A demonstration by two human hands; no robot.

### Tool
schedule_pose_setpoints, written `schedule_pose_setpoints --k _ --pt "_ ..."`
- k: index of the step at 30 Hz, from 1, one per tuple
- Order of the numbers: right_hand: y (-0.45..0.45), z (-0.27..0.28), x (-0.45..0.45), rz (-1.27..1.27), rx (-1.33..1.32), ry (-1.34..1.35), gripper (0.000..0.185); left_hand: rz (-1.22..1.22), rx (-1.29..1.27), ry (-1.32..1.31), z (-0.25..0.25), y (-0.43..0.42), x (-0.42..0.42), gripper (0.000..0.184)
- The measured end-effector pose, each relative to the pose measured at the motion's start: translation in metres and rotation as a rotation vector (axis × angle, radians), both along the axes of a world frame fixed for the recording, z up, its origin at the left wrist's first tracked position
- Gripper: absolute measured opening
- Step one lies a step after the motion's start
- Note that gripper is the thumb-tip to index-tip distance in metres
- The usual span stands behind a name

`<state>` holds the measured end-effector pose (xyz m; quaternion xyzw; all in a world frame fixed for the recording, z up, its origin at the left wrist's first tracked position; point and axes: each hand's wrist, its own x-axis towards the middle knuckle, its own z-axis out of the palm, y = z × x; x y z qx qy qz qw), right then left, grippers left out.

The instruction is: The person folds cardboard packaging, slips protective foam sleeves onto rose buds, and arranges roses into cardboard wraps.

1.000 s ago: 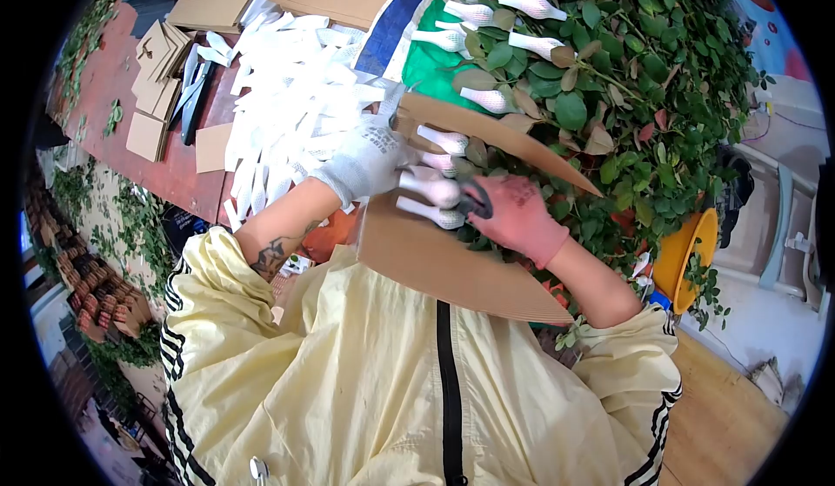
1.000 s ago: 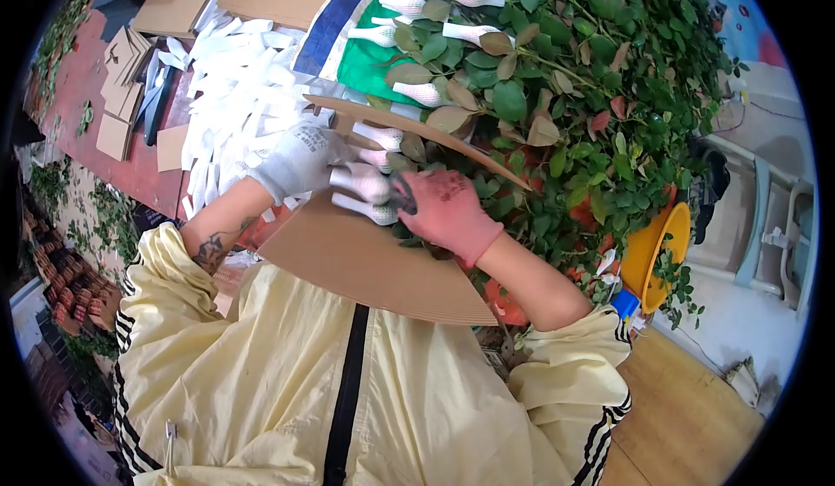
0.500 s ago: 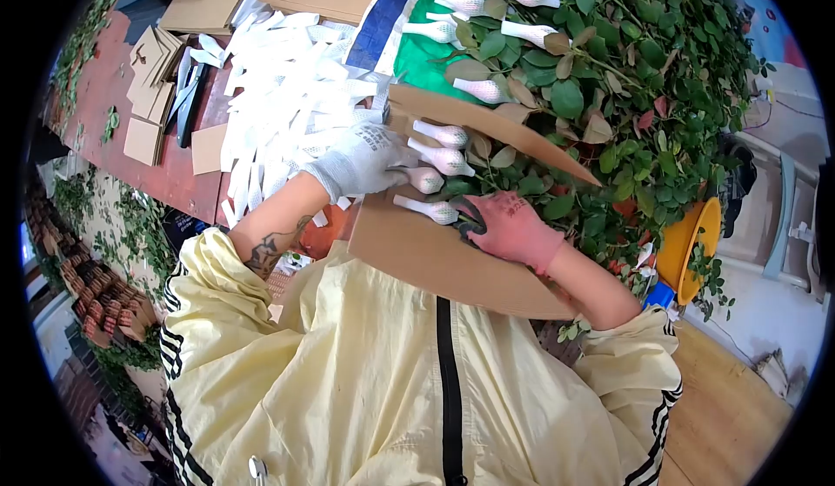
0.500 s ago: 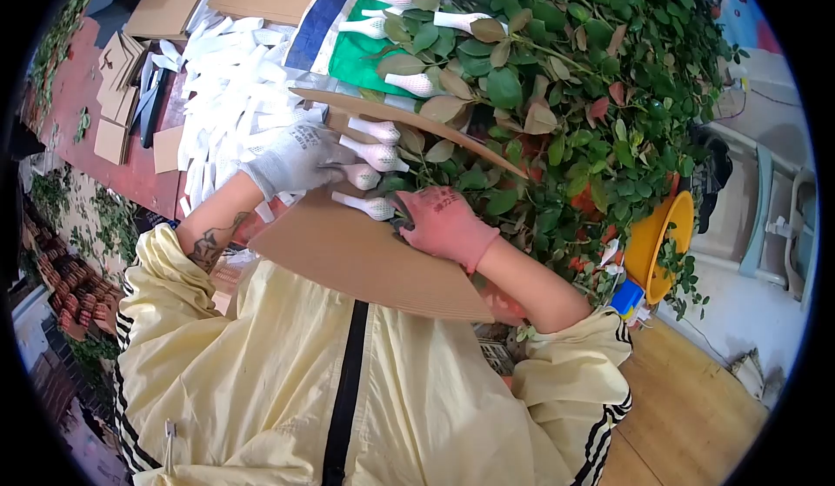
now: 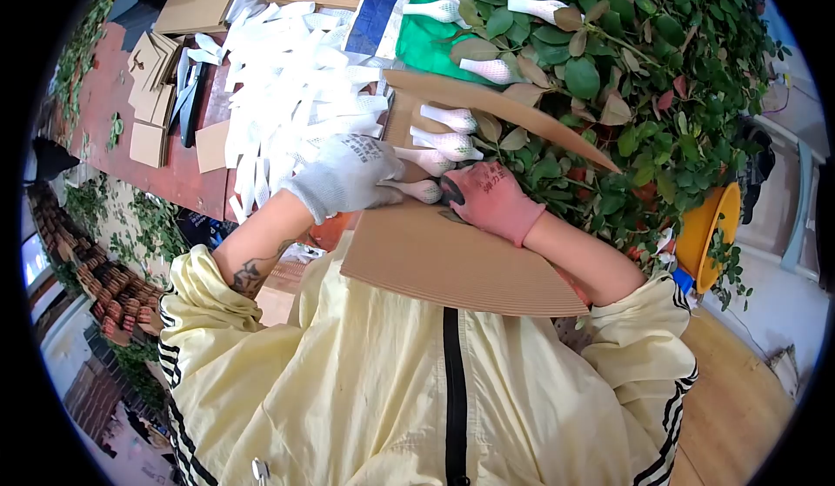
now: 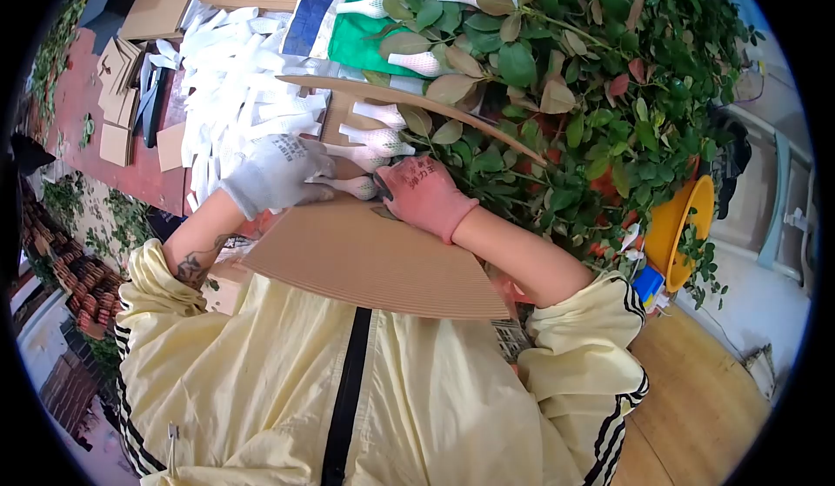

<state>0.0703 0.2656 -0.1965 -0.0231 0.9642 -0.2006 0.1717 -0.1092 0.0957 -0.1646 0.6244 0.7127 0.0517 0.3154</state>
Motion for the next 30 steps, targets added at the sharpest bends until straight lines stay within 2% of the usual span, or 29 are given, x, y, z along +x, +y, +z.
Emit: schedule_pose_setpoints --k 1,3,5,13,16,17,20,22,23,25,26,27,29,30 --pt "-0.003 -0.004 -0.001 -0.003 -0.004 -0.001 0.024 -0.014 0.125 -0.016 -0.006 -0.002 0.001 0.023" --pt "-0.010 -0.014 0.000 -0.035 0.069 0.229 0.023 -0.070 0.086 0.014 -0.021 0.002 0.001 0.021" --pt "-0.009 -0.016 -0.001 -0.033 0.075 0.168 0.023 -0.132 0.050 0.039 -0.028 0.006 -0.001 0.020" --pt "-0.010 -0.015 -0.004 -0.076 0.035 0.137 0.023 -0.106 0.235 -0.090 -0.037 -0.011 -0.012 0.013" --pt "-0.007 -0.007 -0.013 -0.017 -0.014 -0.179 0.029 -0.071 0.126 0.063 -0.023 -0.015 -0.022 0.012" --pt "-0.007 -0.008 -0.011 -0.019 -0.017 -0.178 0.029 -0.023 0.111 0.057 -0.030 -0.020 -0.030 0.013" --pt "-0.008 -0.008 -0.008 -0.036 -0.033 -0.062 0.028 0.029 0.188 0.152 0.006 -0.015 -0.030 0.016" --pt "-0.010 -0.001 -0.009 -0.071 0.013 -0.114 0.027 0.042 0.226 -0.029 0.020 -0.002 -0.018 0.020" --pt "-0.010 -0.004 -0.007 -0.059 0.021 -0.105 0.027 0.019 0.163 -0.207 0.016 0.002 -0.012 0.025" --pt "-0.010 -0.014 0.002 -0.029 0.064 0.172 0.025 -0.070 -0.112 -0.233 0.008 0.016 -0.001 0.029" --pt "-0.007 -0.014 0.004 -0.003 0.045 0.264 0.025 -0.050 -0.101 -0.227 -0.001 0.013 0.001 0.029" --pt "-0.004 -0.002 0.001 0.016 0.051 0.273 0.025 -0.090 -0.083 -0.194 -0.013 0.009 0.003 0.031" --pt "0.001 0.025 -0.005 -0.071 0.096 0.104 0.024 -0.118 -0.066 -0.160 -0.016 0.008 0.001 0.032" --pt "0.003 0.021 -0.002 -0.062 0.186 0.160 0.026 -0.097 -0.081 -0.194 -0.010 0.009 0.001 0.035"
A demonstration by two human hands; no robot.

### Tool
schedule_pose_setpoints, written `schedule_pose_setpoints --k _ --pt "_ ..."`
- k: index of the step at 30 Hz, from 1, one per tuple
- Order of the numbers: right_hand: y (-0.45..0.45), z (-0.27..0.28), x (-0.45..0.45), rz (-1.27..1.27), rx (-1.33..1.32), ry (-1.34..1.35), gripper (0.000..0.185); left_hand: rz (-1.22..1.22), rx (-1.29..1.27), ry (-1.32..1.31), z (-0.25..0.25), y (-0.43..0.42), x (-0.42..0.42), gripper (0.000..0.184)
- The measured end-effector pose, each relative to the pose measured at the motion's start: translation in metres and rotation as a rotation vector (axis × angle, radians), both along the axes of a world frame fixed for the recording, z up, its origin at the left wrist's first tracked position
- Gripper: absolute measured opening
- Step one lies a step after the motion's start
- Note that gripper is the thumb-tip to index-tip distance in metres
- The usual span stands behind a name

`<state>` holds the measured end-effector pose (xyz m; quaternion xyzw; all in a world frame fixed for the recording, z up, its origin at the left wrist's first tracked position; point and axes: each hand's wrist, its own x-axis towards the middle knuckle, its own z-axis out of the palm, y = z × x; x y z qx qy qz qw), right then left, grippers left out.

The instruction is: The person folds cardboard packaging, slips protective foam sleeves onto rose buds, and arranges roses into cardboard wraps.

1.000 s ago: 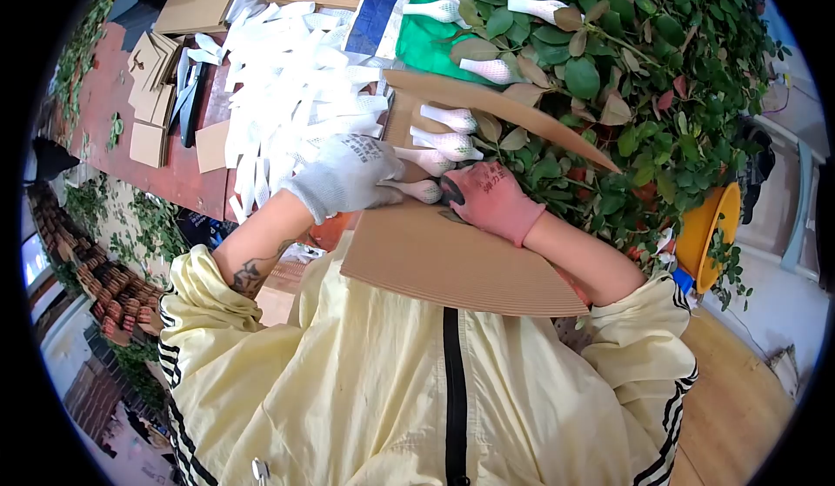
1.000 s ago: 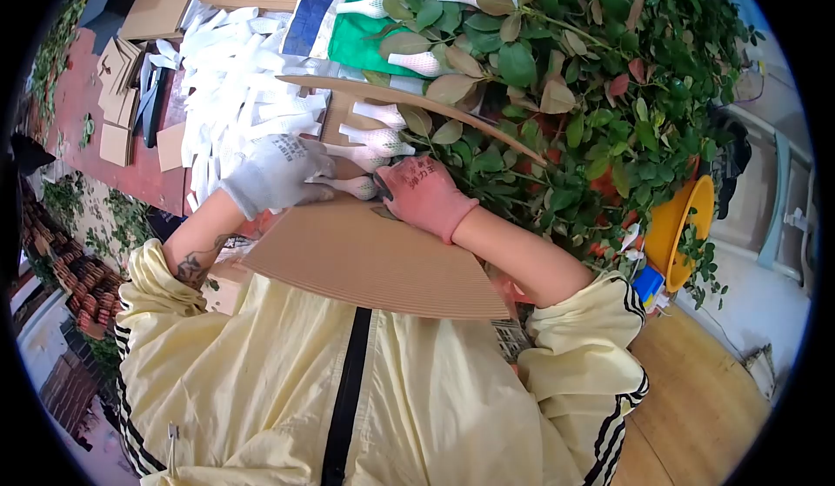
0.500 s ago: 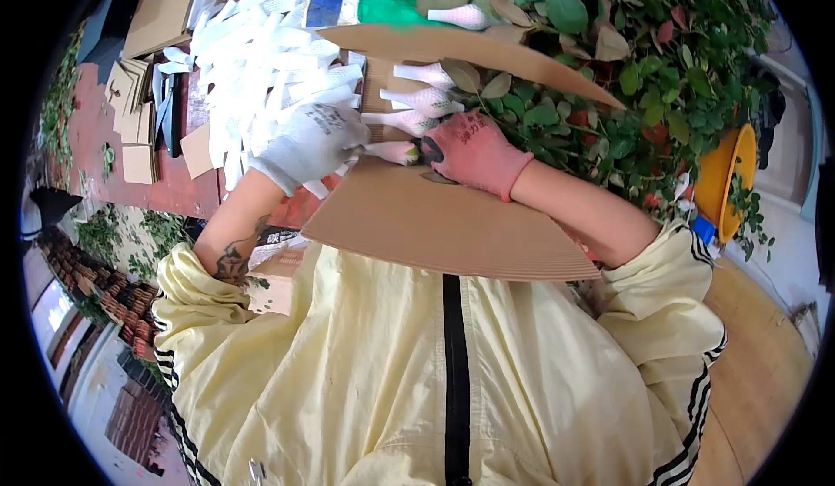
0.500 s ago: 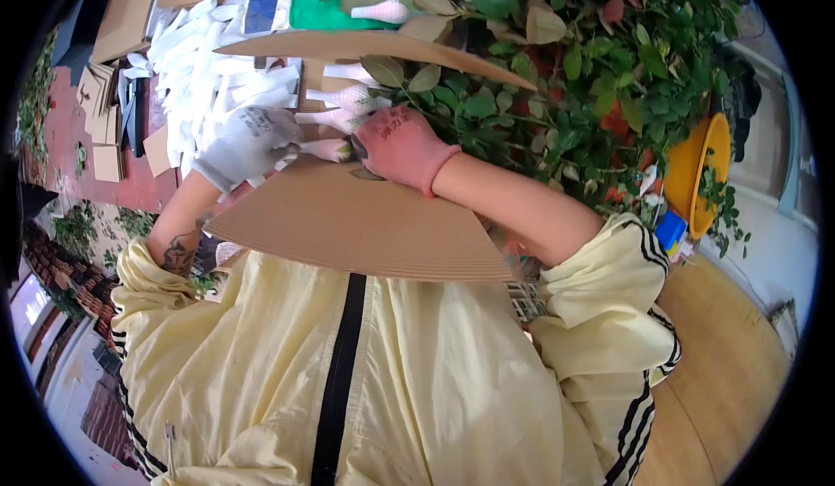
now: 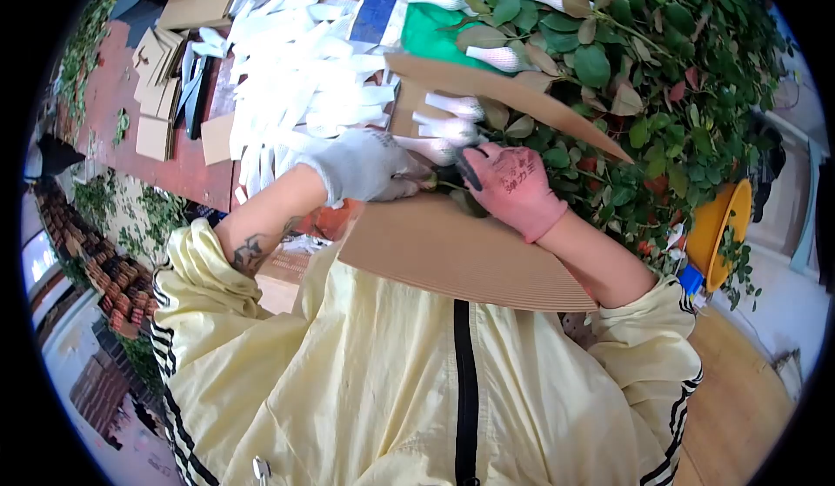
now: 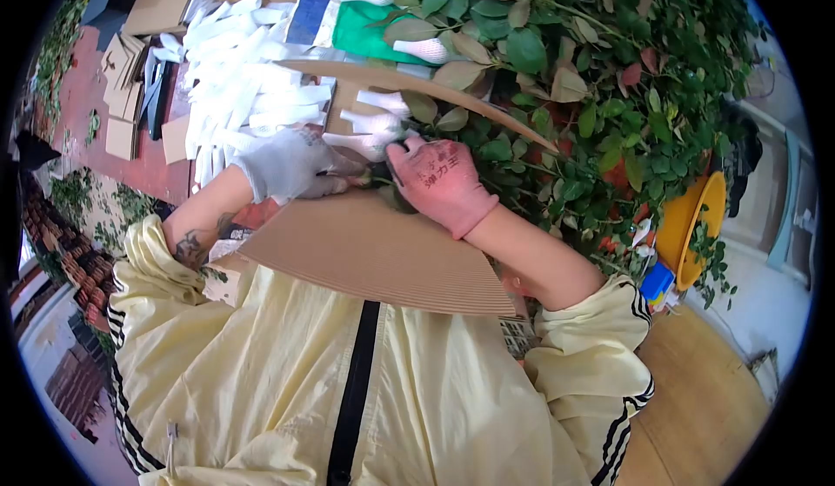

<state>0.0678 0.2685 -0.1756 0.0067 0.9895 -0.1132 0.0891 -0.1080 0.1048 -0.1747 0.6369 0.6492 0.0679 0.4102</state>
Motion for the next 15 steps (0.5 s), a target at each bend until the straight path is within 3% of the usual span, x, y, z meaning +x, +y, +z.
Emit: schedule_pose_setpoints --k 5,12,15 --pt "-0.004 -0.013 -0.001 -0.028 0.021 -0.107 0.031 -0.045 -0.059 0.036 0.012 0.004 0.002 0.036" --pt "-0.003 -0.041 0.001 -0.040 -0.119 0.100 0.029 -0.030 -0.070 -0.002 0.012 0.004 0.003 0.036" --pt "-0.003 -0.040 -0.002 -0.051 -0.107 0.078 0.028 -0.053 -0.052 0.157 0.019 0.005 0.002 0.035"
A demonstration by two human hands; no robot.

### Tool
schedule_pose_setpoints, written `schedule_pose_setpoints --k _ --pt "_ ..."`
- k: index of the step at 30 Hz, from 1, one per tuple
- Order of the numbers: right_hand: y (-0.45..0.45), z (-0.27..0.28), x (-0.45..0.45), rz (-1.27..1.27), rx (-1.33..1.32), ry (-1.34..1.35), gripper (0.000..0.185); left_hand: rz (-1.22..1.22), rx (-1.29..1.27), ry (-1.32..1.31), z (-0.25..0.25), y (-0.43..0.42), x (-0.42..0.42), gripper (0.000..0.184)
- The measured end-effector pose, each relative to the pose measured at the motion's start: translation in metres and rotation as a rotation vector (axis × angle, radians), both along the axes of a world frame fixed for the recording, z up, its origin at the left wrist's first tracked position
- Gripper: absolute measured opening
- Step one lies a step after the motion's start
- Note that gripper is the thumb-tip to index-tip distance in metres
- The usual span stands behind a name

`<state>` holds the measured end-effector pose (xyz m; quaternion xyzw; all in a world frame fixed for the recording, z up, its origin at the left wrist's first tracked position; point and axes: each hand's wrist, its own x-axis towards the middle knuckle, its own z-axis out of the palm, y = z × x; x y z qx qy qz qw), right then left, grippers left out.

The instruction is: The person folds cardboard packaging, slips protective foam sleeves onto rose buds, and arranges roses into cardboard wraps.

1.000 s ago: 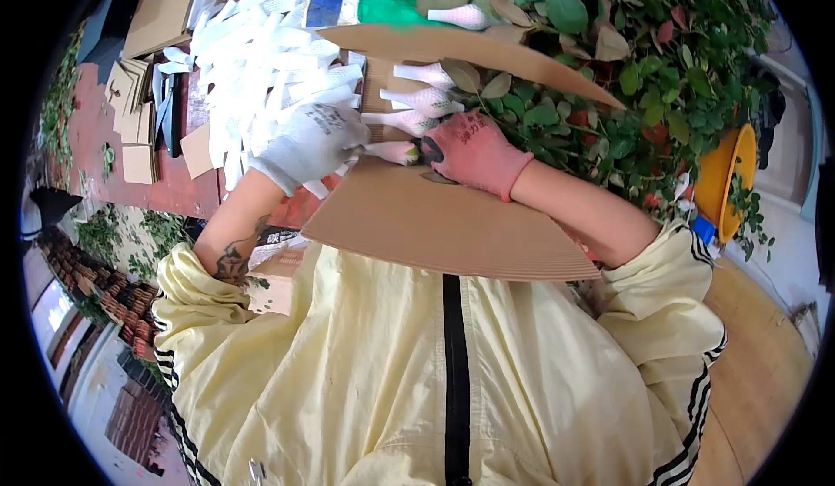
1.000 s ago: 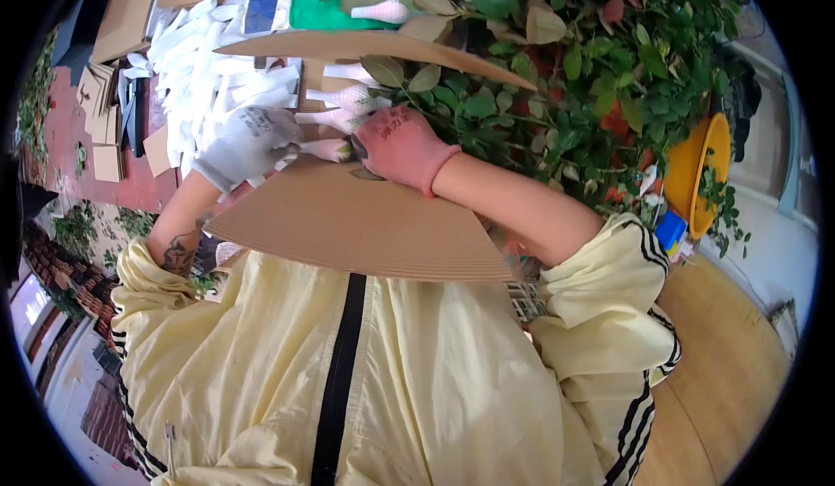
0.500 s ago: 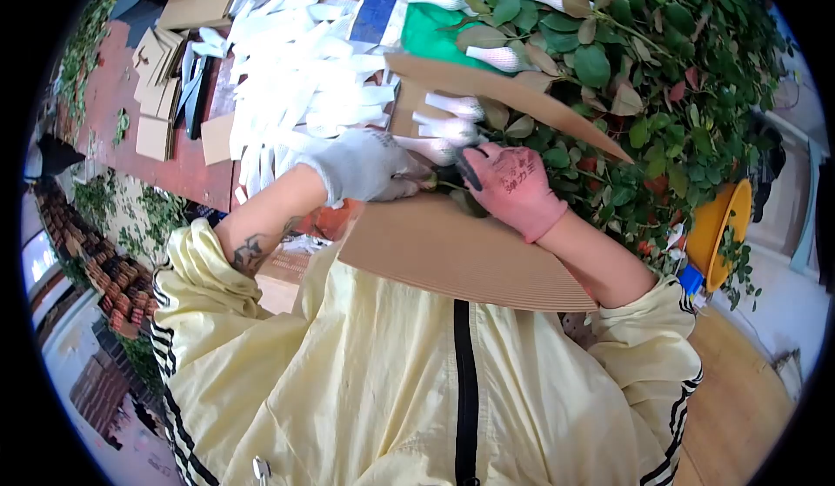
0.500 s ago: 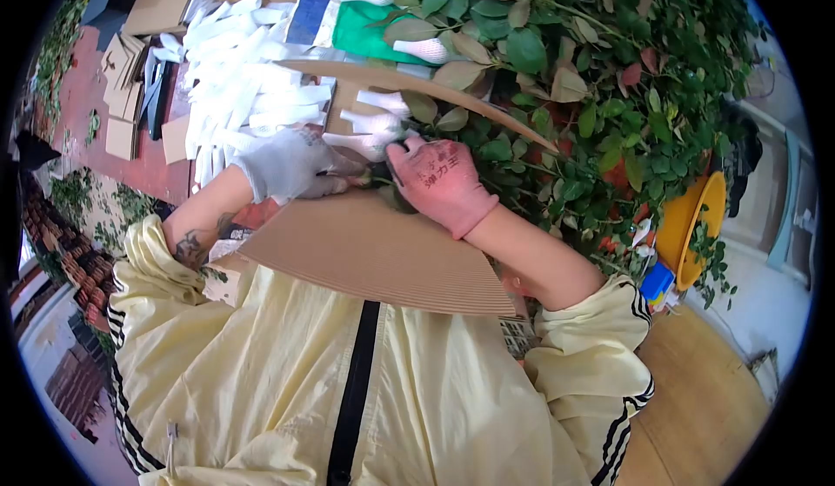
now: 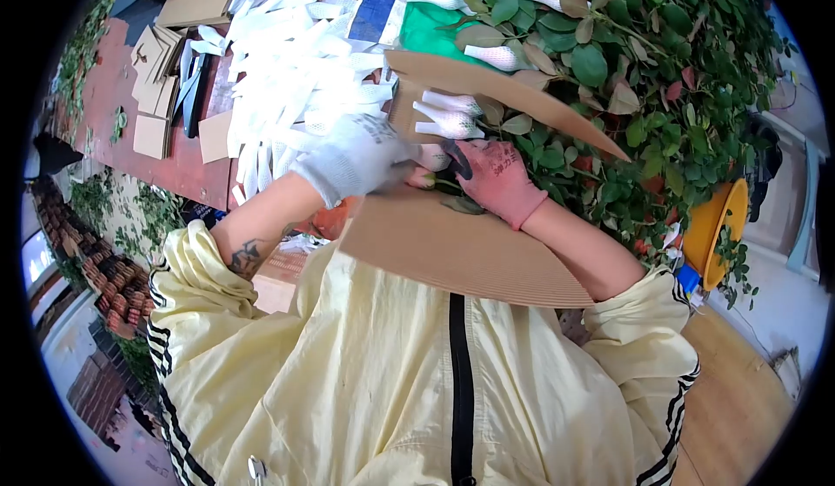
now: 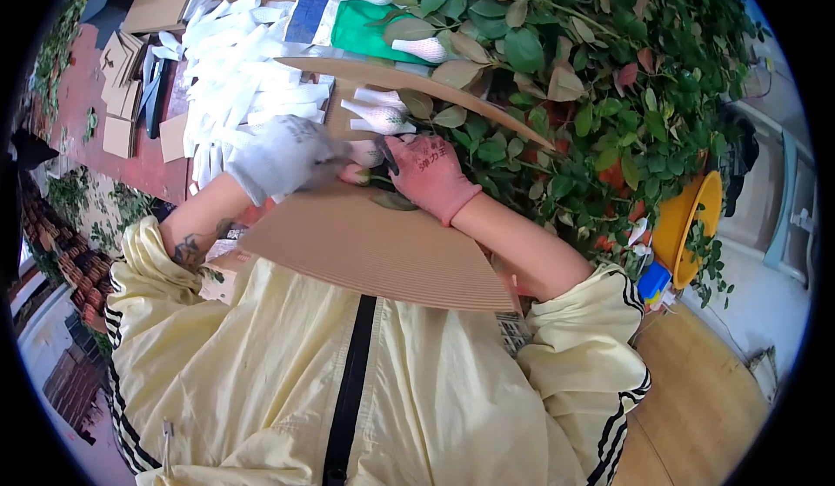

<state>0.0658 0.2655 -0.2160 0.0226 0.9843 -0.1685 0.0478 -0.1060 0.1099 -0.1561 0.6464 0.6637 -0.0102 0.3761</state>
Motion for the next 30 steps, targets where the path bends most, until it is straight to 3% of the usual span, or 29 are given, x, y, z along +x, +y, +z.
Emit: schedule_pose_setpoints --k 2,4,6,10,12,14,16,17,18,20,21,24,26,27,28,30 --pt "-0.002 0.001 0.002 -0.006 -0.008 -0.068 0.027 0.237 0.136 0.112 -0.006 -0.005 -0.001 0.034" --pt "-0.003 -0.001 0.000 -0.051 0.011 -0.044 0.026 0.237 0.167 0.110 -0.026 -0.008 -0.001 0.030" --pt "0.000 -0.004 0.000 -0.052 -0.043 -0.030 0.024 0.055 0.254 0.248 -0.042 -0.013 -0.007 0.022" --pt "0.001 -0.010 0.002 -0.072 -0.081 -0.030 0.023 0.055 0.287 0.264 -0.043 -0.018 -0.018 0.019" --pt "0.000 -0.008 0.002 -0.082 -0.075 -0.032 0.023 0.133 0.187 0.400 -0.031 -0.018 -0.028 0.023" --pt "-0.002 0.000 -0.001 -0.081 -0.074 -0.032 0.023 0.190 0.141 0.346 -0.018 -0.020 -0.034 0.026" --pt "-0.002 0.011 -0.009 -0.057 -0.034 -0.263 0.026 0.378 0.176 0.383 0.009 -0.019 -0.034 0.030" --pt "-0.001 0.009 -0.008 -0.058 -0.034 -0.259 0.026 0.334 0.174 0.316 0.030 -0.009 -0.025 0.032" --pt "-0.001 0.005 -0.004 -0.066 -0.046 -0.188 0.028 0.162 0.256 0.288 0.017 -0.010 -0.023 0.033" --pt "-0.002 0.002 0.000 -0.064 -0.051 -0.112 0.030 0.060 0.561 -0.061 -0.001 -0.006 -0.010 0.032" --pt "-0.002 0.003 0.000 -0.059 -0.020 -0.126 0.031 0.063 0.568 -0.054 -0.009 -0.007 -0.009 0.032" --pt "-0.002 -0.001 0.002 -0.062 0.010 -0.127 0.032 0.041 0.473 0.012 -0.026 -0.009 -0.013 0.030" --pt "-0.002 -0.002 0.001 -0.071 -0.001 -0.111 0.031 -0.006 0.273 0.282 -0.030 -0.017 -0.024 0.030" --pt "-0.002 -0.001 0.001 -0.074 -0.018 -0.081 0.025 0.211 0.098 0.221 -0.036 -0.016 -0.025 0.028" --pt "-0.002 0.000 -0.001 -0.077 -0.033 -0.048 0.019 0.219 0.091 0.225 -0.040 -0.020 -0.028 0.028" --pt "-0.001 -0.008 0.000 -0.070 -0.051 -0.030 0.018 0.149 0.463 0.376 -0.043 -0.027 -0.037 0.028"
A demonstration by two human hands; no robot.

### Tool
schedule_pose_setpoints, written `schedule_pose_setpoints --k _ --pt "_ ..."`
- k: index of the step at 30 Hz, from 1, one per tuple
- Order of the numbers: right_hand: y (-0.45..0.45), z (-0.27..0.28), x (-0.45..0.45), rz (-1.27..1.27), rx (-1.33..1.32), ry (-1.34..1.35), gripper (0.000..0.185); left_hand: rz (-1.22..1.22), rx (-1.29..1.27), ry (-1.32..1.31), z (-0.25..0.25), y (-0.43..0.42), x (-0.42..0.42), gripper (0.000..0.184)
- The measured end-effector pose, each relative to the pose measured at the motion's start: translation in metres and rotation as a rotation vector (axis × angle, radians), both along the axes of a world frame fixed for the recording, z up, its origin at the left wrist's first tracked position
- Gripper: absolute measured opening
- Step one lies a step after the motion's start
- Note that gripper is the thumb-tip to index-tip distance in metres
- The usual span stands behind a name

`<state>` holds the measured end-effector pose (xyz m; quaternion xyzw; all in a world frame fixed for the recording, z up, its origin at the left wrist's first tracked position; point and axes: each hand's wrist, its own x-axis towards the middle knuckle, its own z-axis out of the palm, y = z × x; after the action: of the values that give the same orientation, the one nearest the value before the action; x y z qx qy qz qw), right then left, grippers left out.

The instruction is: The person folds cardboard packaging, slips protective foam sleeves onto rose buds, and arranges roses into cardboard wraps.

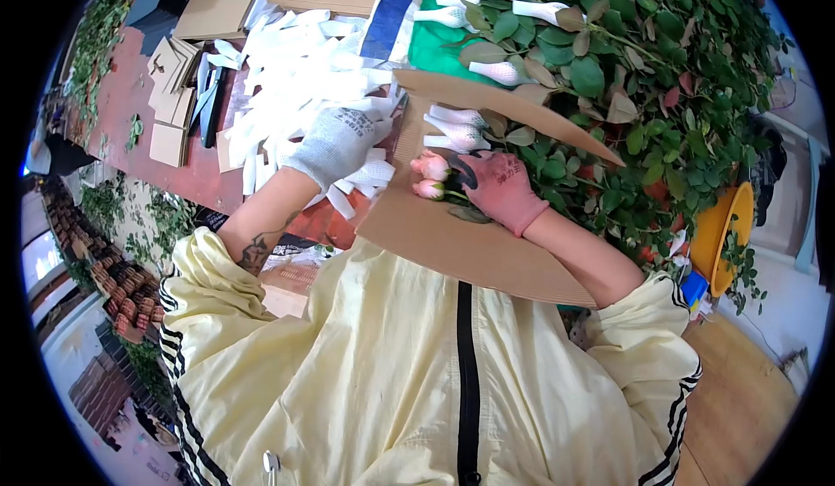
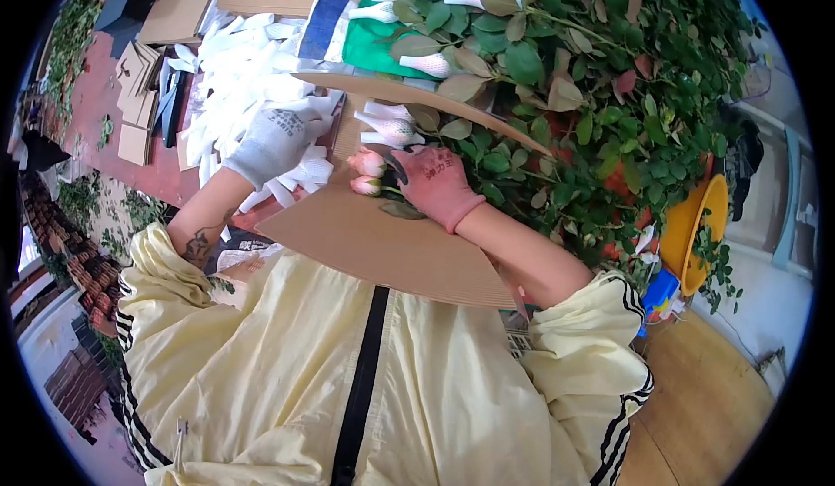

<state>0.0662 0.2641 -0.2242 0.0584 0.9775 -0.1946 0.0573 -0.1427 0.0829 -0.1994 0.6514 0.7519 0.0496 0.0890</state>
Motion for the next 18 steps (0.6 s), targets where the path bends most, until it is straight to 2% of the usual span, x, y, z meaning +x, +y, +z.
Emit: schedule_pose_setpoints --k 1,2,4,5,6,7,9,11,12,14,15,17,18 --pt "0.000 -0.002 0.000 -0.003 -0.014 0.010 0.016 0.059 -0.047 -0.174 0.021 0.005 0.006 0.029" --pt "0.000 -0.001 -0.001 -0.002 -0.014 0.008 0.016 0.061 -0.047 -0.175 0.034 0.010 0.013 0.029" --pt "0.000 0.005 -0.001 -0.002 0.015 0.001 0.015 -0.022 -0.087 -0.339 0.048 0.021 0.027 0.031" --pt "-0.001 0.007 -0.001 -0.002 0.018 -0.001 0.015 -0.021 -0.130 -0.319 0.043 0.023 0.032 0.028" --pt "-0.001 0.008 -0.002 -0.003 0.030 0.000 0.015 -0.020 -0.127 -0.320 0.015 0.020 0.034 0.028" --pt "-0.002 0.009 -0.003 -0.005 0.041 0.001 0.015 0.001 -0.023 -0.598 -0.028 0.017 0.033 0.026" --pt "0.000 0.001 -0.003 -0.008 0.036 0.017 0.015 0.015 0.082 -0.873 -0.041 0.018 0.033 0.025" --pt "0.000 -0.003 0.000 -0.010 0.029 0.028 0.016 -0.095 0.061 -0.545 -0.009 0.023 0.041 0.019" --pt "0.000 -0.003 0.001 -0.010 0.029 0.061 0.016 -0.095 0.061 -0.547 -0.005 0.023 0.041 0.019" --pt "-0.001 -0.002 0.000 -0.007 0.029 0.096 0.016 -0.151 0.020 -0.342 0.000 0.022 0.039 0.014" --pt "0.000 0.000 -0.001 -0.013 0.005 0.038 0.016 -0.150 0.019 -0.342 0.000 0.018 0.032 0.014" --pt "0.000 -0.001 -0.002 -0.020 -0.021 -0.022 0.017 0.009 0.067 -0.371 -0.001 0.004 0.013 0.016" --pt "0.000 -0.003 0.000 -0.023 -0.012 0.004 0.017 0.041 0.050 -0.318 0.020 0.002 0.006 0.015"
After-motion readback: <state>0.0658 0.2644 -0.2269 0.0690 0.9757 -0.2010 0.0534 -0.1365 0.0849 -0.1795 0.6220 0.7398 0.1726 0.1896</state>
